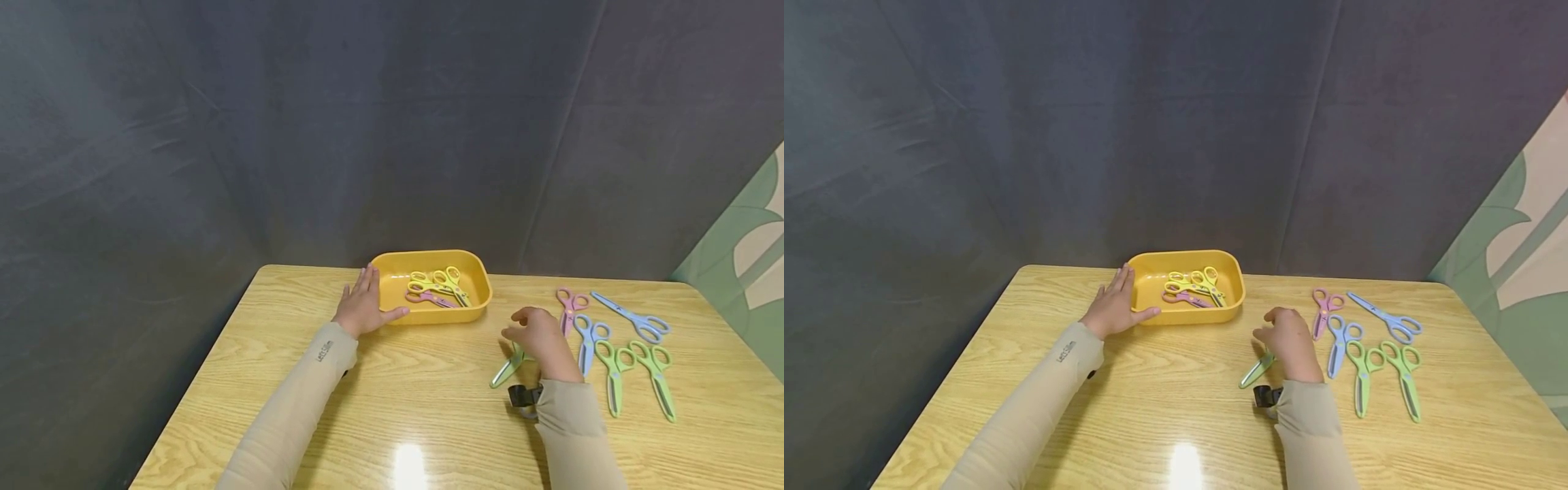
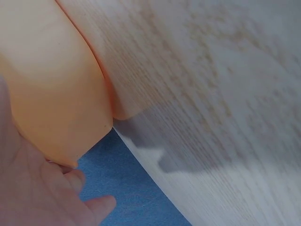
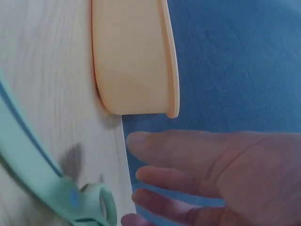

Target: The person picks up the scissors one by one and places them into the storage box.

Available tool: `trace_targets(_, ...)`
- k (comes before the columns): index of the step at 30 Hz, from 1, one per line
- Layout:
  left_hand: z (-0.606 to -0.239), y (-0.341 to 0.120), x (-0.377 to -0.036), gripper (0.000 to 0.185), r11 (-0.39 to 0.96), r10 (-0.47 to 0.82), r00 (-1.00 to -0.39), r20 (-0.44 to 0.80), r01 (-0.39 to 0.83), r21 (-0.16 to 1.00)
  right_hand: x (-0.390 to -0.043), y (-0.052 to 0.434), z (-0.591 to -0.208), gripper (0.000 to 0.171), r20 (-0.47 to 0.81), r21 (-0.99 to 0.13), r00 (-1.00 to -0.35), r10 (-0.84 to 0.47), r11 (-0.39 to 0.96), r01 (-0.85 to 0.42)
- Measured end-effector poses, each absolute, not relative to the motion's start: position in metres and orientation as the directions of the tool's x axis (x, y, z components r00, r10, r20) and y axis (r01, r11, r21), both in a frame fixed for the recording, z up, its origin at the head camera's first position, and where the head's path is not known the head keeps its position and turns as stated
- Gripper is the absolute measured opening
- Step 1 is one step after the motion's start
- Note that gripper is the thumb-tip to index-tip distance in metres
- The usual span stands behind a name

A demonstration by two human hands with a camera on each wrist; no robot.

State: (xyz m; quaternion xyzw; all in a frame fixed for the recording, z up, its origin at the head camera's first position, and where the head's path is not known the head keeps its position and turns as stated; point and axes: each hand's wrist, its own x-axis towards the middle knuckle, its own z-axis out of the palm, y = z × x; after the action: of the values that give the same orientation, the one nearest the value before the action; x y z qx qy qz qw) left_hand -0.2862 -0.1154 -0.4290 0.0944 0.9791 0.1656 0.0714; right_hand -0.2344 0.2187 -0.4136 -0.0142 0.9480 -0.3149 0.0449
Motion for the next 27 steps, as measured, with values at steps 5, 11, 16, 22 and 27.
trace_targets(5,-0.429,-0.114,-0.286,0.118,0.922,0.208,-0.972,-0.112,0.157,0.353,-0.232,0.222,-0.413,0.043,-0.098,-0.599,-0.994,-0.045,0.801,0.022)
trace_targets(11,-0.431,-0.114,-0.286,0.118,0.922,0.210,-0.972,-0.108,0.160,0.352,-0.231,0.224,-0.417,0.043,-0.108,-0.577,-0.994,-0.014,0.815,0.051)
trace_targets(16,-0.432,-0.113,-0.286,0.119,0.924,0.208,-0.972,-0.111,0.158,0.350,-0.230,0.228,-0.421,0.044,-0.112,-0.558,-0.994,0.021,0.826,0.080)
trace_targets(22,-0.433,-0.113,-0.288,0.120,0.926,0.206,-0.972,-0.115,0.155,0.345,-0.229,0.231,-0.424,0.045,-0.110,-0.539,-0.993,0.031,0.838,0.086)
trace_targets(27,-0.433,-0.114,-0.288,0.120,0.927,0.198,-0.972,-0.123,0.146,0.344,-0.229,0.230,-0.426,0.045,-0.095,-0.508,-0.995,0.020,0.859,0.066)
